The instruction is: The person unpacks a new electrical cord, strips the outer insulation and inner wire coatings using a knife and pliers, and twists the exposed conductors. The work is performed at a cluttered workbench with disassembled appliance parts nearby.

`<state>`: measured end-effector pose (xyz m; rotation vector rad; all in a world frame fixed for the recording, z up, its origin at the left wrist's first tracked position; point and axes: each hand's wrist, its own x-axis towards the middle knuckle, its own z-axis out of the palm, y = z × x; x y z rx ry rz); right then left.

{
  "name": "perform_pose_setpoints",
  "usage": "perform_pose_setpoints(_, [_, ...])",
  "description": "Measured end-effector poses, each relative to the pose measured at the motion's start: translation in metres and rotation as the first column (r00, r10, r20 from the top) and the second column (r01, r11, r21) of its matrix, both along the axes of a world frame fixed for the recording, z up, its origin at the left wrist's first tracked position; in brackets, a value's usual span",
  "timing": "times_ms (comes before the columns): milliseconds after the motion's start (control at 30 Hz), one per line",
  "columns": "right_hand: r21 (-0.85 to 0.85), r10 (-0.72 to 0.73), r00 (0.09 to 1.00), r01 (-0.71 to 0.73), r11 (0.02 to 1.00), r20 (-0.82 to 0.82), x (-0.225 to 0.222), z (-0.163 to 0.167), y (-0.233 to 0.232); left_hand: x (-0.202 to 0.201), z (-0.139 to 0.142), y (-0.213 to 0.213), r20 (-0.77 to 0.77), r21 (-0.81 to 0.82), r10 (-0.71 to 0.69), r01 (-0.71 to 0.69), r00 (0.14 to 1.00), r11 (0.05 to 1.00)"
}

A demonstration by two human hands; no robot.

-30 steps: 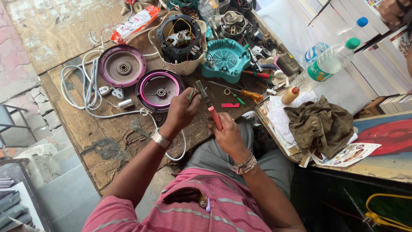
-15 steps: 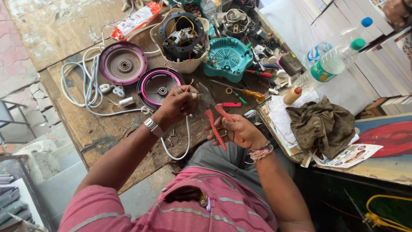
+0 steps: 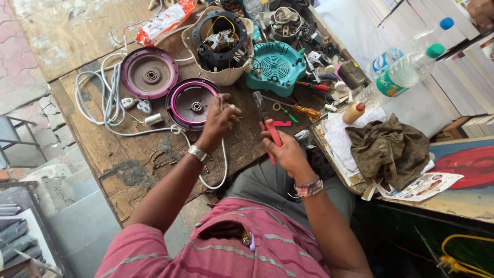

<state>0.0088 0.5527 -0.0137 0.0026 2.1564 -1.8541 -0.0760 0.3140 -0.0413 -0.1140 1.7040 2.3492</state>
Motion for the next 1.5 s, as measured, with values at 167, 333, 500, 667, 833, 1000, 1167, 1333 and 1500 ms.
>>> perform_pose_setpoints(167, [0.656, 0.233, 0.842, 0.176, 0.734, -0.486, 0.012, 0.027, -0.016, 0.001, -0.011, 0.014, -0.048, -0.082, -0.026, 0.022, 0.999, 0.996])
perform_pose_setpoints(333, [0.755, 0.310, 0.787, 0.277, 0.594, -0.533, 0.018, 0.053, -0.034, 0.003, -0.006, 0.022, -0.150, -0.241, -0.030, -0.007, 0.988, 0.971])
perform_pose_setpoints(500, [0.752, 0.278, 0.852, 0.186, 0.633, -0.444, 0.018, 0.059, -0.032, 0.006, 0.011, 0.023, -0.141, -0.411, -0.088, 0.023, 0.986, 0.911])
perform_pose_setpoints(667, [0.629, 0.162, 0.919, 0.110, 0.770, -0.360, 0.015, 0.045, -0.024, 0.016, 0.036, 0.018, -0.360, -0.563, -0.019, -0.201, 0.933, 0.802])
perform_pose_setpoints(833, [0.568, 0.129, 0.939, 0.080, 0.819, -0.319, 0.007, 0.033, -0.016, 0.040, 0.052, 0.021, -0.830, -0.492, -0.012, -0.722, 0.557, 0.486])
perform_pose_setpoints(1000, [0.388, 0.136, 0.942, -0.006, 0.922, -0.308, 0.009, 0.031, -0.018, 0.038, 0.046, 0.026, -0.397, -0.308, 0.184, -0.319, 0.899, 0.896])
perform_pose_setpoints(1167, [0.293, 0.115, 0.951, -0.027, 0.956, -0.286, 0.014, 0.031, -0.015, 0.026, 0.040, 0.023, -0.202, -0.170, 0.125, -0.161, 0.971, 0.972])
perform_pose_setpoints(1333, [0.064, 0.009, 0.999, -0.006, 0.998, -0.051, 0.012, 0.028, -0.017, 0.034, 0.046, 0.022, -0.356, -0.441, 0.060, -0.224, 0.933, 0.869])
perform_pose_setpoints(1500, [0.200, 0.050, 0.967, 0.001, 0.980, -0.248, 0.009, 0.032, -0.021, 0.035, 0.060, 0.018, -0.346, -0.456, -0.018, -0.151, 0.938, 0.877])
